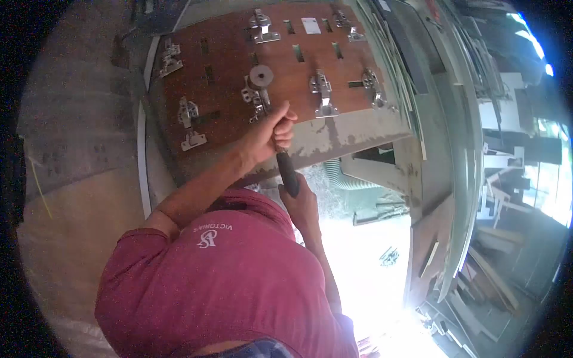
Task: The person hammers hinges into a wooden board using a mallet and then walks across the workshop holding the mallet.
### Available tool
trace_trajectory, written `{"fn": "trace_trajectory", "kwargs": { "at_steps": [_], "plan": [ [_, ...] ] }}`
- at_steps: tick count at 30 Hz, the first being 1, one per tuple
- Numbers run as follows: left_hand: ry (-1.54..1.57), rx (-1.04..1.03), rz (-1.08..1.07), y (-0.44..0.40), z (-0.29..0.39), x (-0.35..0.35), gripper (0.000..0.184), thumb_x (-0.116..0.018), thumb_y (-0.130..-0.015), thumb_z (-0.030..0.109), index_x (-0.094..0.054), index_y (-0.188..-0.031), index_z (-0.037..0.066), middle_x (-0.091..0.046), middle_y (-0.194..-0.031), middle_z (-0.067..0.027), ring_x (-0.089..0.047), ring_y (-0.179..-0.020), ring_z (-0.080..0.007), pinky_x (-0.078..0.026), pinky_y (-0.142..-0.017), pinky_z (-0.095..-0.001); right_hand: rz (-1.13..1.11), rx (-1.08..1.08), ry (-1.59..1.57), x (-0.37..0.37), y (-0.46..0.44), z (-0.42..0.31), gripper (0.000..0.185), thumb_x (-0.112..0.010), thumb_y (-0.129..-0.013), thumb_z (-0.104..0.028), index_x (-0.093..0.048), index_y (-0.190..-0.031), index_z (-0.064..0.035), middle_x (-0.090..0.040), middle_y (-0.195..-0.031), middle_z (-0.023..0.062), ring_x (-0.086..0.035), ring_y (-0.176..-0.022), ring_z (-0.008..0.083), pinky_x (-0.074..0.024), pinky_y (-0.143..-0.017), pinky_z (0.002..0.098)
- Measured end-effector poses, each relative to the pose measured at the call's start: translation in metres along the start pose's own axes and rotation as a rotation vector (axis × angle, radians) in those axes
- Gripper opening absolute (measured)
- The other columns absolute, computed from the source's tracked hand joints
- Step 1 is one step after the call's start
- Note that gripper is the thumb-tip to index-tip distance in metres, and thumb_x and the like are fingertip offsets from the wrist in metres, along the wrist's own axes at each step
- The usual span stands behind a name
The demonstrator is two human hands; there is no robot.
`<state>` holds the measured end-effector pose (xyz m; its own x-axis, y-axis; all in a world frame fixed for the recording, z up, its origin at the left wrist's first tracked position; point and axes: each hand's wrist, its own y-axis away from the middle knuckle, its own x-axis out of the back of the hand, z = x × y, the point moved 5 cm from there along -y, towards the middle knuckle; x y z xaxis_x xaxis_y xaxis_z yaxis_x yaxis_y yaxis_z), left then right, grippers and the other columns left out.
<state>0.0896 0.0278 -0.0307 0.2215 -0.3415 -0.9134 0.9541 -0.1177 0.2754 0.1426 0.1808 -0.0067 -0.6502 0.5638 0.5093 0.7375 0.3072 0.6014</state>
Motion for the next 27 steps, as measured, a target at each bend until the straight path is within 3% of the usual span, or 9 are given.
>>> {"fn": "trace_trajectory", "kwargs": {
  "at_steps": [3, 5, 9, 11, 14, 17, 19, 24, 27],
  "plan": [
    [-0.046, -0.003, 0.061, 0.005, -0.001, -0.001, 0.032, -0.048, -0.093, 0.040, -0.055, -0.085, 0.010, -0.028, -0.053, 0.0081, -0.028, -0.049, -0.0037, -0.026, -0.046, -0.0197, -0.018, -0.001, -0.017, -0.002, 0.004, 0.003, 0.045, -0.061, -0.080, -0.027, -0.050, -0.118, -0.0047, -0.063, -0.089, 0.0207, -0.063, -0.084, 0.0339, -0.0465, -0.072, 0.0387],
    [-0.043, -0.010, 0.121, 0.004, -0.003, 0.007, 0.032, -0.048, -0.093, 0.040, -0.054, -0.086, 0.010, -0.028, -0.053, 0.0081, -0.027, -0.049, -0.0036, -0.025, -0.045, -0.0195, 0.076, 0.152, -0.074, -0.004, 0.001, 0.004, 0.038, -0.064, -0.080, -0.022, -0.053, -0.110, -0.0019, -0.052, -0.062, 0.0061, -0.049, -0.049, 0.0119, -0.0394, -0.046, 0.0291],
    [-0.096, -0.066, 0.098, -0.001, 0.004, 0.002, 0.032, -0.049, -0.092, 0.041, -0.054, -0.087, 0.010, -0.028, -0.052, 0.0083, -0.027, -0.048, -0.0032, -0.025, -0.044, -0.0192, 0.128, 0.223, -0.023, 0.000, -0.002, 0.000, 0.040, -0.064, -0.080, -0.023, -0.052, -0.111, -0.0011, -0.052, -0.062, 0.0063, -0.049, -0.051, 0.0117, -0.0399, -0.048, 0.0302],
    [-0.103, -0.023, 0.048, -0.009, 0.001, -0.010, 0.033, -0.049, -0.092, 0.042, -0.054, -0.087, 0.009, -0.029, -0.052, 0.0086, -0.027, -0.047, -0.0028, -0.024, -0.044, -0.0191, 0.078, 0.112, -0.063, 0.008, 0.004, -0.007, 0.043, -0.061, -0.081, -0.025, -0.050, -0.117, -0.0021, -0.063, -0.091, 0.0218, -0.064, -0.086, 0.0307, -0.0470, -0.073, 0.0368],
    [-0.133, 0.005, -0.082, -0.032, -0.012, -0.033, 0.033, -0.050, -0.091, 0.041, -0.054, -0.087, 0.009, -0.029, -0.052, 0.0093, -0.028, -0.047, -0.0027, -0.024, -0.043, -0.0194, 0.152, 0.116, -0.185, 0.020, -0.002, 0.014, 0.043, -0.062, -0.081, -0.024, -0.050, -0.116, -0.0013, -0.063, -0.091, 0.0216, -0.064, -0.084, 0.0263, -0.0469, -0.072, 0.0358],
    [-0.124, 0.069, -0.104, -0.058, -0.031, -0.054, 0.033, -0.052, -0.091, 0.042, -0.055, -0.087, 0.009, -0.028, -0.052, 0.0098, -0.027, -0.047, -0.0026, -0.024, -0.043, -0.0194, 0.210, 0.100, -0.184, 0.041, -0.004, 0.022, 0.039, -0.062, -0.081, -0.022, -0.051, -0.111, -0.0007, -0.061, -0.079, 0.0159, -0.060, -0.071, 0.0205, -0.0465, -0.066, 0.0349],
    [-0.119, 0.085, -0.106, -0.078, -0.042, -0.060, 0.033, -0.052, -0.090, 0.041, -0.055, -0.086, 0.009, -0.027, -0.052, 0.0100, -0.027, -0.047, -0.0027, -0.024, -0.043, -0.0194, 0.292, 0.108, -0.207, 0.056, -0.008, 0.025, 0.035, -0.061, -0.081, -0.022, -0.052, -0.106, -0.0005, -0.054, -0.061, 0.0086, -0.052, -0.052, 0.0139, -0.0416, -0.050, 0.0314],
    [-0.090, 0.109, -0.061, -0.105, -0.052, -0.064, 0.031, -0.052, -0.091, 0.040, -0.055, -0.086, 0.009, -0.024, -0.053, 0.0100, -0.026, -0.048, -0.0030, -0.024, -0.043, -0.0192, 0.241, 0.070, -0.235, 0.089, -0.012, 0.014, 0.034, -0.060, -0.081, -0.022, -0.051, -0.103, 0.0020, -0.053, -0.060, 0.0070, -0.052, -0.049, 0.0136, -0.0406, -0.046, 0.0302],
    [-0.060, 0.096, -0.045, -0.111, -0.055, -0.060, 0.031, -0.053, -0.090, 0.040, -0.055, -0.086, 0.010, -0.024, -0.053, 0.0098, -0.026, -0.048, -0.0032, -0.024, -0.042, -0.0191, 0.199, 0.046, -0.155, 0.101, -0.020, 0.020, 0.039, -0.060, -0.080, -0.024, -0.052, -0.111, 0.0002, -0.055, -0.062, 0.0075, -0.053, -0.051, 0.0133, -0.0419, -0.049, 0.0305]
  ]
}}
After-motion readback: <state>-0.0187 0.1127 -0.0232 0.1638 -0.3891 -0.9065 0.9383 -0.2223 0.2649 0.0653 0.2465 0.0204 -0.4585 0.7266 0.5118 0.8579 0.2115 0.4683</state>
